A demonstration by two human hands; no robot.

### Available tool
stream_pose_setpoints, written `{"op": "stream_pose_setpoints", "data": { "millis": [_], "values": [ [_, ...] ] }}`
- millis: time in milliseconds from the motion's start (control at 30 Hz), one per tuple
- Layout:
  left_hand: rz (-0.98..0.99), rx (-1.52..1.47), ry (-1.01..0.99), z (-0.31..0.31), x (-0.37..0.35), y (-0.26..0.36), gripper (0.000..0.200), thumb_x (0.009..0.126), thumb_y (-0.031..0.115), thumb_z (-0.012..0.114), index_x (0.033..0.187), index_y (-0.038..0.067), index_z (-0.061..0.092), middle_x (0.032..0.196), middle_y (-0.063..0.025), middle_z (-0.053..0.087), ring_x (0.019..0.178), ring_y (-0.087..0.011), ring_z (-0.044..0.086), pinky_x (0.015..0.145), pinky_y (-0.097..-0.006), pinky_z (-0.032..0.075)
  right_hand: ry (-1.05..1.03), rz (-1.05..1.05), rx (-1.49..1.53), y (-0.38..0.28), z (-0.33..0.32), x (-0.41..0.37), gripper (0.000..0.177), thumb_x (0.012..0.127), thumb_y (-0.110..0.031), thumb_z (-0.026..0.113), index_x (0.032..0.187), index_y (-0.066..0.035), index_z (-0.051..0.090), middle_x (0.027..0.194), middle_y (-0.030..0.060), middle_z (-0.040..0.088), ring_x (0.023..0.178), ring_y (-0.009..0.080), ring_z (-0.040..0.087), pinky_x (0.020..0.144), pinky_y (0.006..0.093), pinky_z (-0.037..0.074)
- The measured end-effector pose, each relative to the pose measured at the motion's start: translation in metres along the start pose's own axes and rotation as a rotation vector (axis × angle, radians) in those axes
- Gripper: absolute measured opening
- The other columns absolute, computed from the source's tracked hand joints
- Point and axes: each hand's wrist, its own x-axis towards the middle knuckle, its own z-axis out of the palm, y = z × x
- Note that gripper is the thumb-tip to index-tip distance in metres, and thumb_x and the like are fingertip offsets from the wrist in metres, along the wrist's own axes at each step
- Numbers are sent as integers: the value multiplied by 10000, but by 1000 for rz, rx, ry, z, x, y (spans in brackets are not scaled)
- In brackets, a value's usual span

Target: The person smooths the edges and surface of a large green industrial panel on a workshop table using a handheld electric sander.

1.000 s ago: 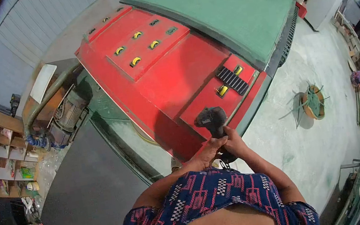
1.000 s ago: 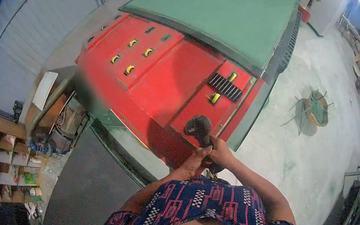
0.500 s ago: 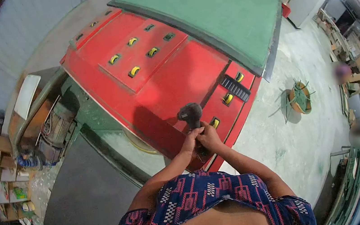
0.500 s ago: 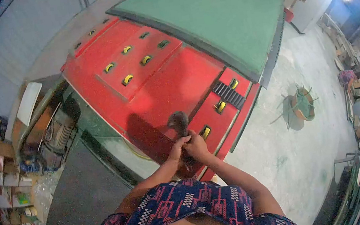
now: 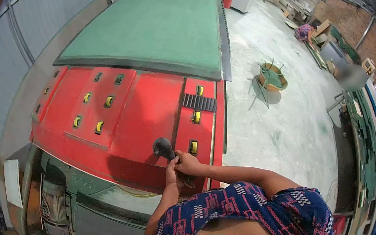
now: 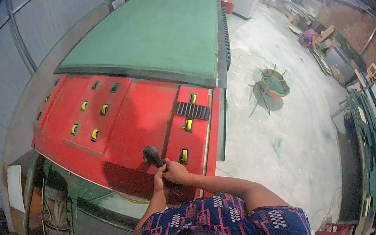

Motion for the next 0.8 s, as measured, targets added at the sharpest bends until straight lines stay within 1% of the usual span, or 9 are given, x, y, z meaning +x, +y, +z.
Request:
{"op": "stream_pose_setpoints", "data": {
  "millis": [67,167,267,367,467,567,667,767,800],
  "values": [
    [-65,-43,6,-13,11,-7,369,815,343,548,1063,71,529,973,-88,559,901,-228,561,781,-406,459,11,-6,-12,4,4,1,562,726,-257,614,1161,38,417,890,254,597,862,398,581,720,448,457],
    [-37,-26,-20,-20,15,-10,371,815,355,553,1057,76,529,982,-90,554,897,-225,560,773,-404,461,-4,-2,-25,3,5,0,535,735,-264,603,1145,21,412,876,255,595,850,405,578,709,457,455],
    [-77,-79,-46,-23,19,-12,371,813,354,559,1056,76,530,975,-85,554,888,-220,561,760,-396,464,10,6,-23,3,6,-1,498,745,-266,586,1121,10,412,873,259,591,852,413,574,708,466,450],
    [-17,-58,-59,-2,2,-2,372,810,358,566,1052,77,531,972,-81,551,882,-213,560,753,-386,463,27,5,-2,9,12,1,481,752,-262,571,1115,7,407,877,266,586,857,420,569,712,473,446],
    [-5,32,6,-9,6,-5,383,807,362,571,1064,82,527,969,-82,553,878,-215,563,745,-384,463,29,2,-2,11,13,-1,476,754,-255,563,1119,6,402,882,273,583,861,423,566,716,479,442],
    [9,64,18,-3,0,-2,396,807,366,571,1075,78,523,961,-83,560,872,-217,566,743,-384,464,22,9,-17,4,11,-5,474,754,-247,560,1120,7,397,879,277,581,862,428,563,713,486,440],
    [-15,14,-49,-35,23,-17,414,807,371,568,1085,69,519,956,-82,567,871,-218,570,743,-384,467,28,7,-30,5,13,-5,493,755,-261,563,1132,3,387,881,266,586,864,421,566,708,484,442],
    [-25,15,20,-5,-5,0,389,839,353,528,1069,44,579,1021,-69,587,935,-199,562,831,-346,443,-20,35,-58,9,18,0,534,760,-294,571,1157,-3,364,895,240,595,876,394,577,707,468,450],
    [-16,16,-10,-13,0,-3,388,840,352,524,1070,44,579,1020,-69,587,933,-200,563,831,-347,443,-31,39,-64,8,18,0,543,759,-294,573,1161,2,359,900,240,594,879,393,577,706,466,452]
  ]
}}
